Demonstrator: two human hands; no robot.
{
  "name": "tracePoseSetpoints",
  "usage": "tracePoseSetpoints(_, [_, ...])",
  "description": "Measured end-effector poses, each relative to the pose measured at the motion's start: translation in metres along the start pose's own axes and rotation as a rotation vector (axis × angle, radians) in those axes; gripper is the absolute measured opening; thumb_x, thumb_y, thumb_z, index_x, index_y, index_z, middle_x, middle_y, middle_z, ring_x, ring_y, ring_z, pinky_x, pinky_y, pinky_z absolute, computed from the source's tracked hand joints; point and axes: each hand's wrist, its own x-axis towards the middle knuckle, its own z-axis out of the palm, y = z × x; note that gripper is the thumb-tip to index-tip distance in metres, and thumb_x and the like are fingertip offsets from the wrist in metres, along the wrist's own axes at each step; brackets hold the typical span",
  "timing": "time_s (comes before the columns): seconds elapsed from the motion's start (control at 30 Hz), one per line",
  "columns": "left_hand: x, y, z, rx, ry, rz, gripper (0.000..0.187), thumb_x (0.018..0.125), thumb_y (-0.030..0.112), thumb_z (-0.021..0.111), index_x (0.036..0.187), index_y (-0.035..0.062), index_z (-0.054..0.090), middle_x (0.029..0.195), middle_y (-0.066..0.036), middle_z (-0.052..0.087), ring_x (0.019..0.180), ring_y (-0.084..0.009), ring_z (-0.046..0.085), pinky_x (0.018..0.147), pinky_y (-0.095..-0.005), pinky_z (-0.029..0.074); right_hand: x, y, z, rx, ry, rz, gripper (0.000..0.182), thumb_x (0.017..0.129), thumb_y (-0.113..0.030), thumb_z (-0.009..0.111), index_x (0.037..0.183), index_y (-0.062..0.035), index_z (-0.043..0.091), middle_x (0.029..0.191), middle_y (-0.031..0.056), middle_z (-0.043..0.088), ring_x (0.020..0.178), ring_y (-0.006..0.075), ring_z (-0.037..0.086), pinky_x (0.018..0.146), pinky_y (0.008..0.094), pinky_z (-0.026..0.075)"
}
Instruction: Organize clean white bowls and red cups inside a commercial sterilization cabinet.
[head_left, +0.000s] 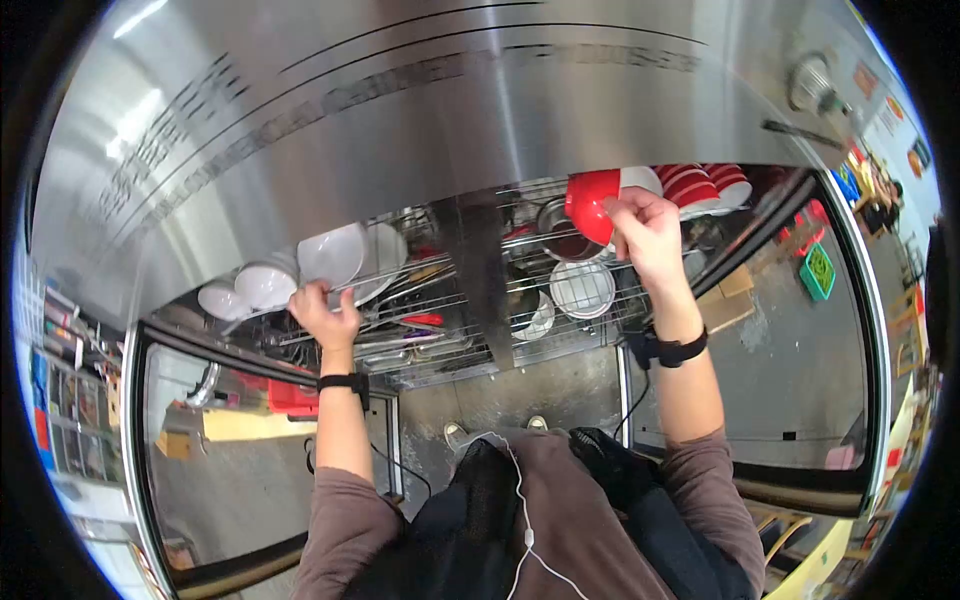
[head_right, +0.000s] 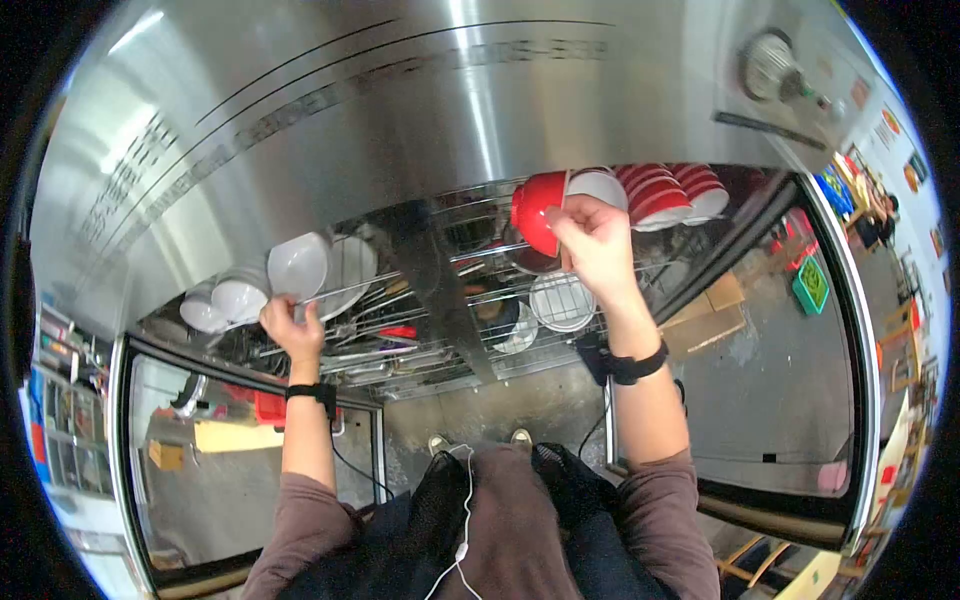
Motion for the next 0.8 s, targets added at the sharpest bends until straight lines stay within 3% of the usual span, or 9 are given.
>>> tracePoseSetpoints(0.1, [0.003, 0.002, -0.001, -0.015, 0.031, 0.013, 0.035, 0.074, 0.03, 0.083, 0.088, 0.0075, 0.061, 0.077, -0.009, 0.056, 0.077, -0.0329, 0.053, 0.079, -0.0448, 0.039, 0.023, 0.004, 0.023, -0.303, -0.3, -0.019, 0.018, 0.099, -0.013, 0.071, 0.106, 0.0044, 0.074, 0.076, 0.0008, 0.069, 0.058, 0.0047, 0.059, 0.052, 0.0229, 0.046])
tracePoseSetpoints(0.17, [0.003, -0.002, -0.001, -0.018, 0.02, 0.028, 0.034, 0.072, 0.029, 0.084, 0.086, 0.0075, 0.061, 0.077, -0.008, 0.056, 0.075, -0.033, 0.054, 0.077, -0.0446, 0.039, 0.048, 0.003, 0.04, -0.679, -0.459, -0.178, 0.021, 0.096, -0.016, 0.074, 0.108, 0.0019, 0.075, 0.083, 0.0069, 0.075, 0.065, 0.0121, 0.066, 0.061, 0.0298, 0.053])
tracePoseSetpoints(0.2, [0.006, 0.0, -0.002, -0.044, 0.037, 0.042, 0.034, 0.072, 0.028, 0.084, 0.086, 0.0078, 0.061, 0.077, -0.007, 0.057, 0.075, -0.0319, 0.055, 0.077, -0.044, 0.039, 0.059, 0.007, 0.046, -0.855, -0.498, -0.258, 0.029, 0.093, -0.026, 0.075, 0.11, -0.0016, 0.077, 0.092, 0.0146, 0.078, 0.079, 0.0258, 0.073, 0.077, 0.0408, 0.057])
tracePoseSetpoints(0.3, [0.003, -0.009, 0.002, -0.077, 0.066, 0.087, 0.033, 0.073, 0.029, 0.083, 0.087, 0.0089, 0.061, 0.077, -0.007, 0.059, 0.074, -0.0309, 0.056, 0.075, -0.0444, 0.039, 0.105, 0.049, 0.062, -1.537, -0.637, -0.2, 0.039, 0.092, -0.037, 0.074, 0.117, -0.0065, 0.076, 0.106, 0.0187, 0.077, 0.1, 0.0343, 0.072, 0.092, 0.0471, 0.054])
tracePoseSetpoints(0.33, [0.002, -0.011, 0.003, -0.083, 0.065, 0.09, 0.033, 0.075, 0.031, 0.083, 0.086, 0.0094, 0.06, 0.078, -0.006, 0.058, 0.074, -0.0306, 0.056, 0.075, -0.0442, 0.038, 0.104, 0.045, 0.07, -1.415, -0.525, -0.617, 0.037, 0.094, -0.034, 0.071, 0.112, -0.0013, 0.077, 0.103, 0.023, 0.076, 0.097, 0.0436, 0.071, 0.093, 0.0544, 0.052])
tracePoseSetpoints(0.43, [0.001, -0.015, 0.006, -0.097, 0.069, 0.093, 0.034, 0.078, 0.036, 0.081, 0.085, 0.0107, 0.059, 0.078, -0.005, 0.058, 0.074, -0.0298, 0.055, 0.073, -0.0439, 0.038, 0.1, 0.018, 0.099, -1.129, -0.352, -0.96, 0.039, 0.095, -0.036, 0.07, 0.113, -0.002, 0.076, 0.109, 0.0223, 0.075, 0.099, 0.0449, 0.07, 0.093, 0.0537, 0.053])
tracePoseSetpoints(0.8, [0.0, -0.015, 0.003, -0.092, 0.04, 0.068, 0.036, 0.074, 0.04, 0.083, 0.087, 0.0118, 0.063, 0.08, -0.003, 0.063, 0.073, -0.0261, 0.057, 0.074, -0.0423, 0.039, 0.158, 0.064, 0.132, -1.157, -0.445, -0.911, 0.038, 0.094, -0.037, 0.071, 0.108, -0.002, 0.076, 0.104, 0.0226, 0.075, 0.096, 0.0451, 0.07, 0.09, 0.0523, 0.054])
